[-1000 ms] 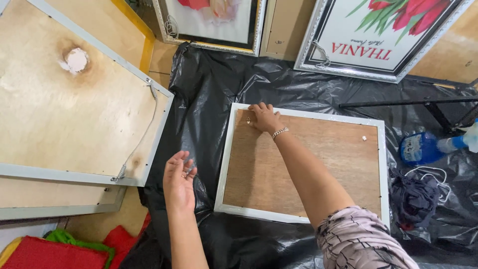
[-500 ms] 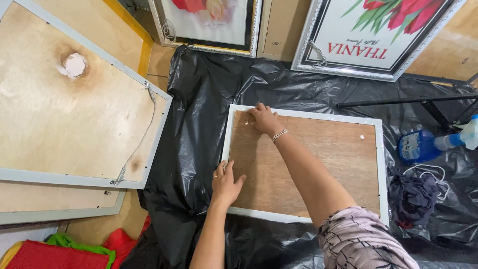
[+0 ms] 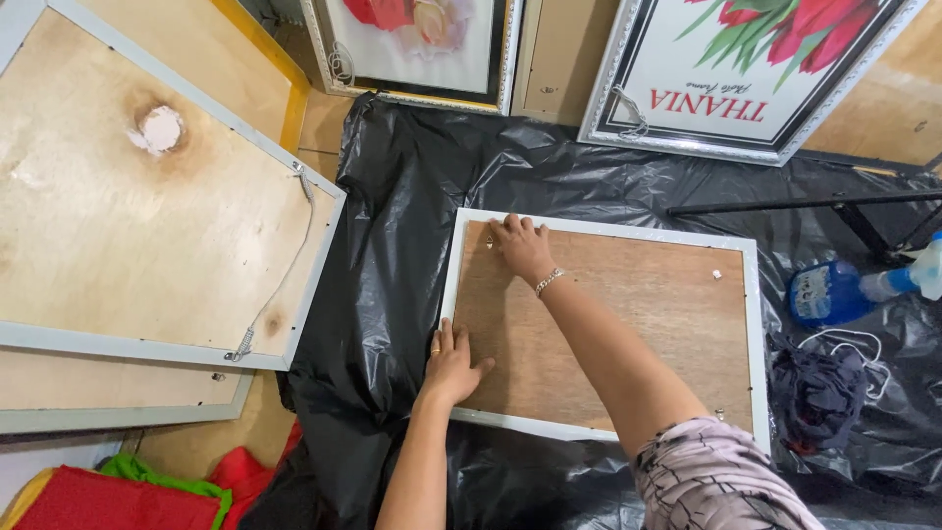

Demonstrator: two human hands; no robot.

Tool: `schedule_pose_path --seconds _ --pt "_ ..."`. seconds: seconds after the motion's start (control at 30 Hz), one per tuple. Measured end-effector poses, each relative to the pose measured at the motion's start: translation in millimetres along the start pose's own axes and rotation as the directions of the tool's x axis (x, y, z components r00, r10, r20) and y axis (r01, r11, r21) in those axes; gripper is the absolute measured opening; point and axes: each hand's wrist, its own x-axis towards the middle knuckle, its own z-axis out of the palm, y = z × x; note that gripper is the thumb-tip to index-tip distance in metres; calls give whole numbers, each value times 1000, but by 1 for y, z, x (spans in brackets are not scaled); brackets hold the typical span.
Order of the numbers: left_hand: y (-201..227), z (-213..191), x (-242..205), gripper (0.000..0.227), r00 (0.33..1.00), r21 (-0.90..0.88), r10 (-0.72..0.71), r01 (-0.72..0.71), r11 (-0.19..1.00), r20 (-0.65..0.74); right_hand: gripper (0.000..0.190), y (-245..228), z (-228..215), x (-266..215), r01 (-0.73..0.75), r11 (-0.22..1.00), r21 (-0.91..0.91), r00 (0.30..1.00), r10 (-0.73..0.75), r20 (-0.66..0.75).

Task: Attaching a hanging cord to the back of a picture frame by threading it through eyelets and tying knots.

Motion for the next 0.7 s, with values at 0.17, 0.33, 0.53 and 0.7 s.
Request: schedule_pose_path --seconds 0.17,0.33,0.53,0.7 --pt "-1 3 -3 82 1000 -19 14 -14 1000 -11 54 8 9 36 20 980 198 1000 -23 9" --pt "-5 5 -2 80 999 -59 26 -28 998 -30 51 1 9 46 -22 959 282 999 11 42" --pt "-9 13 6 77 997 -56 45 -49 997 -63 43 1 -13 57 -167 865 474 979 88 184" --pt "-10 7 2 74 997 -87 51 -56 995 -55 44 -4 -11 61 -176 906 385 974 103 204"
